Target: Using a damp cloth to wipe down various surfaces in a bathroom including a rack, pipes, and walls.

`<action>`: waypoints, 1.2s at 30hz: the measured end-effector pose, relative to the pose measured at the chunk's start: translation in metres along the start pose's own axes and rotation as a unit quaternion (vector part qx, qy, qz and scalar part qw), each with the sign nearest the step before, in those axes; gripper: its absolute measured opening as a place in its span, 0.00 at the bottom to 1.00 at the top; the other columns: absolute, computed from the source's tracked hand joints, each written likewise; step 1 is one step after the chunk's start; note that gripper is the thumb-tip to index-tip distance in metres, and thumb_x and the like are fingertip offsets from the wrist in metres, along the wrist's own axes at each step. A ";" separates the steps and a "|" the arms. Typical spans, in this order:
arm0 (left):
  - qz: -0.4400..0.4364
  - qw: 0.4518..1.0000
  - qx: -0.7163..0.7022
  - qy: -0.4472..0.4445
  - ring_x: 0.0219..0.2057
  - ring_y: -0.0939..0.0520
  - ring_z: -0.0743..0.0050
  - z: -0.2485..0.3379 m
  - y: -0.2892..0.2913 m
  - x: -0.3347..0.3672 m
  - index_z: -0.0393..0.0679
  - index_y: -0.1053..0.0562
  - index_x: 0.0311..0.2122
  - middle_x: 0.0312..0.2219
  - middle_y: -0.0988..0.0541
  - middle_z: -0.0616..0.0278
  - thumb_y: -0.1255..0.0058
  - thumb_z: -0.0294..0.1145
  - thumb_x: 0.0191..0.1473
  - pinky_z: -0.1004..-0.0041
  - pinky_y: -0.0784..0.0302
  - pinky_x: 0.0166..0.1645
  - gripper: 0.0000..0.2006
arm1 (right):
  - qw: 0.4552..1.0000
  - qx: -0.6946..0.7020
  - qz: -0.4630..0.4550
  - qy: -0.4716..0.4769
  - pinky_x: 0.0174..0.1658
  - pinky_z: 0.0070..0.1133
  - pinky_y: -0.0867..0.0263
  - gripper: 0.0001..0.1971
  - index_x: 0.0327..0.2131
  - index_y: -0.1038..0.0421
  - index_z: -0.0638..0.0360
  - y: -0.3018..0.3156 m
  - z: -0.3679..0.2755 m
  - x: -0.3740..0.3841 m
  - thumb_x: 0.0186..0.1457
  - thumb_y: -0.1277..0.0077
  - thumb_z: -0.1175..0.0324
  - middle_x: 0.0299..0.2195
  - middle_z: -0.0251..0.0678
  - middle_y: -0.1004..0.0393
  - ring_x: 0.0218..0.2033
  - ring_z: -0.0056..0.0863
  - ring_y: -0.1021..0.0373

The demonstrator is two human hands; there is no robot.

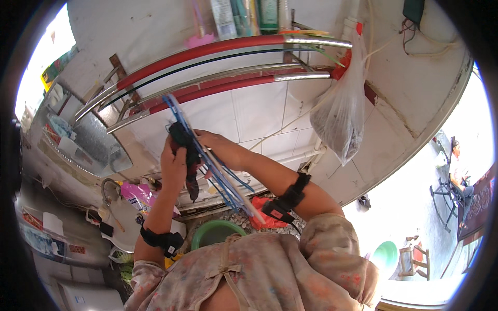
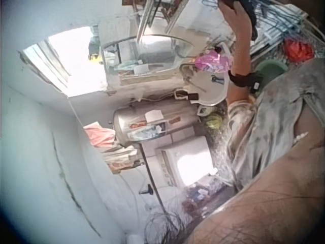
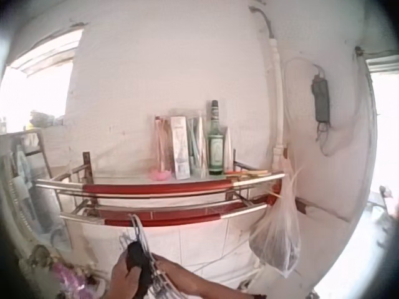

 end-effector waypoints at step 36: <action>-0.126 0.969 -0.169 0.131 0.43 0.26 0.78 0.017 -0.080 -0.017 0.34 0.39 0.59 0.44 0.25 0.60 0.60 0.21 0.56 0.75 0.30 0.50 0.24 | 0.689 -0.340 0.521 0.373 0.44 0.22 0.38 0.29 0.45 0.34 0.64 0.151 -0.131 -0.425 0.61 0.63 0.44 0.40 0.38 0.30 0.40 0.28 0.33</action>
Point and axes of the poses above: each hand's wrist, its own x-axis towards the middle knuckle, its own y-axis out of the back of the hand, z = x × y, the point moved 7 cm from there along x, towards the middle knuckle
